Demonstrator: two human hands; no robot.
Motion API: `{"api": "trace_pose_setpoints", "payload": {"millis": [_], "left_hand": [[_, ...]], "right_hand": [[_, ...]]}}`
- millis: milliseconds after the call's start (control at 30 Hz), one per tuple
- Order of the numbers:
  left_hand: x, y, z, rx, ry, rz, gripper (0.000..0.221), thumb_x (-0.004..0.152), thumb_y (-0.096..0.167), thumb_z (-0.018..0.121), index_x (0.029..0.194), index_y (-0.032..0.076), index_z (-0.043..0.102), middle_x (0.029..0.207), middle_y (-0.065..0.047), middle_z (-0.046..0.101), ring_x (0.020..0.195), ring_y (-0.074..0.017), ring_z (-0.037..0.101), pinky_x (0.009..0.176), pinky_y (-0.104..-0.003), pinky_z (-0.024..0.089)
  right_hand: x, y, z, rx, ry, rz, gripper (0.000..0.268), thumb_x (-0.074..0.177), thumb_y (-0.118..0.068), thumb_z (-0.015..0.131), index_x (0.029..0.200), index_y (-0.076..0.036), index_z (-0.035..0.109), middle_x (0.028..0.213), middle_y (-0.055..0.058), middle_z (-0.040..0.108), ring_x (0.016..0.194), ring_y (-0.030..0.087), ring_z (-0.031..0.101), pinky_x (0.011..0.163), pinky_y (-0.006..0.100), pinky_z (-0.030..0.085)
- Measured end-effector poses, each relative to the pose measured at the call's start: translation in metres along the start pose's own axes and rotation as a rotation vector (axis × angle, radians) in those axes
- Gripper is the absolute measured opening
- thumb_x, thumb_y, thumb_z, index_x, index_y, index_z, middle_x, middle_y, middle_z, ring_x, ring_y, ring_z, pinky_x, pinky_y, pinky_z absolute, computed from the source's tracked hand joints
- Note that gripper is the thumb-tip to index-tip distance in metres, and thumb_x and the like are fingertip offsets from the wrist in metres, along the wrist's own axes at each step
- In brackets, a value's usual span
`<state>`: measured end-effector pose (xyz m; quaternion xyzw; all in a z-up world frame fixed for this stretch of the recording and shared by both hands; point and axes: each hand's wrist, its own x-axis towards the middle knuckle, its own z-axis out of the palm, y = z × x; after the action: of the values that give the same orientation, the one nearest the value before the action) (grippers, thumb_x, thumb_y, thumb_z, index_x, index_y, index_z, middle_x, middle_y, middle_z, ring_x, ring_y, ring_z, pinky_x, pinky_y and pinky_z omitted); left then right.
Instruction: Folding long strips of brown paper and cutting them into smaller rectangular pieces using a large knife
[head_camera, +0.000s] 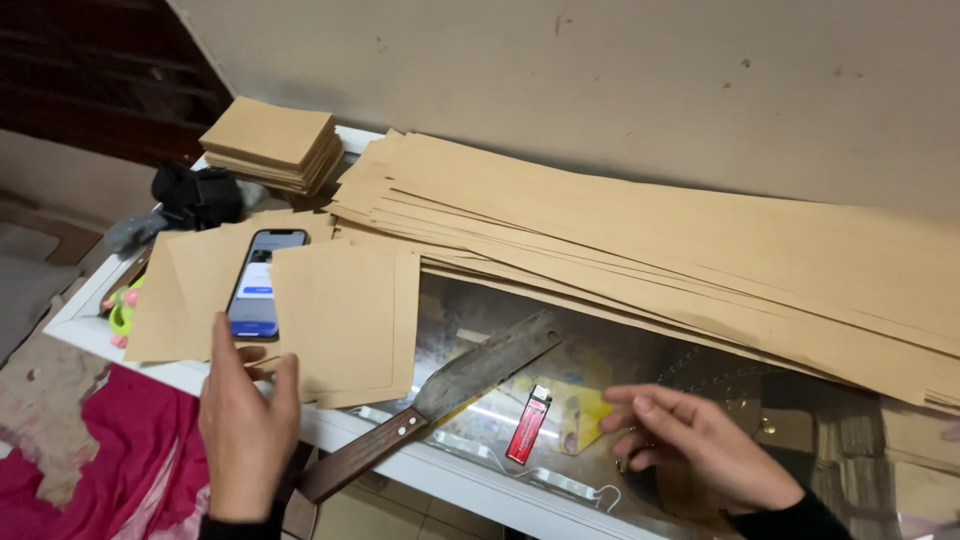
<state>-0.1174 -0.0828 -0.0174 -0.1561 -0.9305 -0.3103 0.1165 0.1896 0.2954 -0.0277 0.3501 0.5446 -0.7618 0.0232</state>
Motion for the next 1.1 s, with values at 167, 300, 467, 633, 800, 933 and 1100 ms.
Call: {"api": "trace_pose_setpoints", "payload": {"millis": [167, 300, 467, 633, 800, 933, 1100], "left_hand": [[-0.033, 0.024, 0.028, -0.023, 0.138, 0.447, 0.063, 0.106, 0.024, 0.074, 0.160, -0.005, 0.060, 0.135, -0.025, 0.072, 0.121, -0.0464, 0.066, 0.112, -0.058, 0.049], [-0.070, 0.088, 0.061, -0.236, 0.129, 0.793, 0.039, 0.101, 0.019, 0.077, 0.136, 0.003, 0.072, 0.129, -0.019, 0.076, 0.108, -0.0402, 0.072, 0.098, -0.054, 0.056], [-0.106, 0.106, 0.109, -0.143, 0.128, 0.851, 0.036, 0.102, 0.038, 0.077, 0.131, 0.017, 0.079, 0.134, -0.011, 0.076, 0.123, -0.0350, 0.069, 0.103, -0.052, 0.054], [-0.132, 0.081, 0.163, -0.209, 0.055, 0.997, 0.040, 0.098, 0.041, 0.084, 0.133, 0.023, 0.079, 0.144, -0.012, 0.076, 0.130, -0.0424, 0.073, 0.102, -0.060, 0.061], [-0.131, 0.063, 0.167, -0.195, -0.077, 1.051, 0.021, 0.102, 0.044, 0.078, 0.112, 0.026, 0.082, 0.150, -0.004, 0.075, 0.132, -0.0372, 0.069, 0.111, -0.061, 0.050], [-0.131, 0.060, 0.169, -0.227, -0.062, 1.022, 0.021, 0.101, 0.043, 0.077, 0.112, 0.027, 0.083, 0.151, -0.004, 0.074, 0.129, -0.0355, 0.071, 0.110, -0.059, 0.052], [-0.134, 0.058, 0.175, -0.219, 0.011, 1.009, 0.019, 0.101, 0.044, 0.076, 0.111, 0.030, 0.083, 0.149, -0.002, 0.076, 0.130, -0.0319, 0.072, 0.115, -0.056, 0.051]], "right_hand": [[0.018, -0.029, -0.033, -0.505, 0.410, -0.288, 0.042, 0.105, -0.028, 0.070, 0.141, -0.011, 0.083, 0.130, 0.011, 0.092, 0.112, 0.020, 0.082, 0.100, 0.036, 0.061], [0.040, -0.058, -0.053, -0.951, 0.744, -0.689, 0.043, 0.107, -0.036, 0.071, 0.144, -0.015, 0.078, 0.139, 0.006, 0.081, 0.115, 0.023, 0.079, 0.103, 0.038, 0.061], [0.105, -0.063, -0.096, -1.373, 0.761, -0.799, 0.052, 0.113, -0.036, 0.062, 0.156, -0.007, 0.065, 0.157, 0.023, 0.067, 0.144, 0.043, 0.061, 0.124, 0.057, 0.045], [0.127, -0.054, -0.104, -1.617, 0.867, -0.723, 0.044, 0.110, -0.043, 0.063, 0.146, -0.018, 0.068, 0.150, 0.012, 0.075, 0.130, 0.038, 0.071, 0.105, 0.056, 0.056], [0.117, -0.058, -0.100, -1.890, 0.919, -0.921, 0.025, 0.117, -0.040, 0.062, 0.107, -0.020, 0.073, 0.097, 0.006, 0.079, 0.082, 0.032, 0.073, 0.070, 0.047, 0.054], [0.121, -0.055, -0.105, -2.017, 0.847, -0.820, 0.006, 0.098, -0.019, 0.069, 0.103, -0.021, 0.071, 0.097, 0.002, 0.075, 0.089, 0.029, 0.074, 0.073, 0.045, 0.057], [0.115, -0.053, -0.091, -1.968, 1.011, -0.939, 0.007, 0.095, -0.014, 0.071, 0.094, -0.021, 0.070, 0.085, 0.000, 0.071, 0.081, 0.025, 0.072, 0.075, 0.041, 0.055]]}}
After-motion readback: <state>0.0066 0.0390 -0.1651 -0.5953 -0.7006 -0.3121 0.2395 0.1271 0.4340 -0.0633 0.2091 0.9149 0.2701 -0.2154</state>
